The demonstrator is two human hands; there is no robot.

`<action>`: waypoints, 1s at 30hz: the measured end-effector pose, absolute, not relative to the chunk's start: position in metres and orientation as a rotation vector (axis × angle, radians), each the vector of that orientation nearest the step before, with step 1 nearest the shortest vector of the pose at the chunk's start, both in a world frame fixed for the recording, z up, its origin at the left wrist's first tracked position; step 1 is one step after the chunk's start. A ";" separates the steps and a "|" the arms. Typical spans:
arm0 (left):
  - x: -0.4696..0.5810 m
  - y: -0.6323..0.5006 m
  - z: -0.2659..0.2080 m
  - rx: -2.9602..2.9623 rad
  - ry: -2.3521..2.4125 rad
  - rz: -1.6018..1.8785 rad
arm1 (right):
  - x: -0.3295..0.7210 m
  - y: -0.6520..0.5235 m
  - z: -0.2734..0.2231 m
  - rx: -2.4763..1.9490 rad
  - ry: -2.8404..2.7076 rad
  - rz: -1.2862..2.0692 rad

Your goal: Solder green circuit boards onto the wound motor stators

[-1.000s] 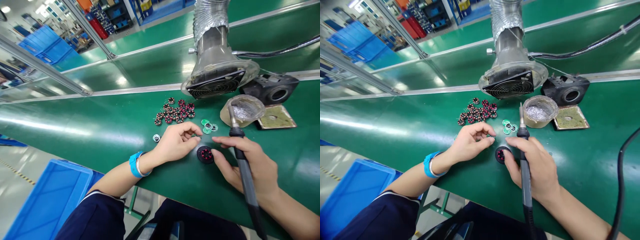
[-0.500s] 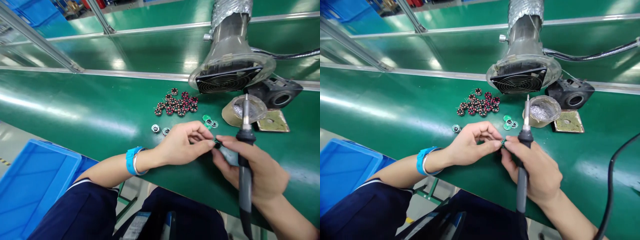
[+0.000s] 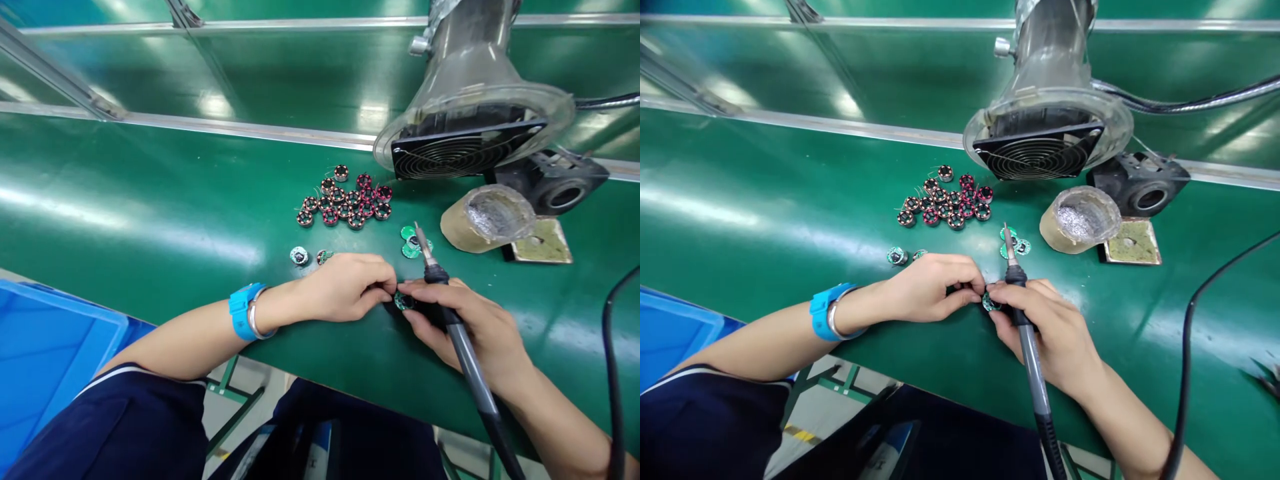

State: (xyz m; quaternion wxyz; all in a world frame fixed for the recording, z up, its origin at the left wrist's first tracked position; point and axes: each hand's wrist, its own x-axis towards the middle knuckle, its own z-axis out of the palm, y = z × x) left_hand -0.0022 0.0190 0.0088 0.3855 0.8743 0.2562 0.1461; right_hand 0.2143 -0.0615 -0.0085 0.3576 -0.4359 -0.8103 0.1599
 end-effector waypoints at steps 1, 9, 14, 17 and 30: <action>-0.002 0.018 0.009 2.232 0.651 0.374 | 0.215 -0.061 -0.008 -1.116 -2.103 0.416; -0.003 0.020 0.008 2.157 0.542 0.415 | 0.218 -0.059 0.000 -1.060 -2.165 0.415; -0.002 0.019 0.009 2.149 0.553 0.415 | 0.219 -0.059 -0.001 -1.147 -2.128 0.457; 0.000 0.017 0.007 2.124 0.570 0.417 | 0.218 -0.060 0.000 -1.158 -2.124 0.438; 0.003 0.016 0.003 2.051 0.611 0.487 | 0.220 -0.071 -0.005 -1.044 -2.193 0.194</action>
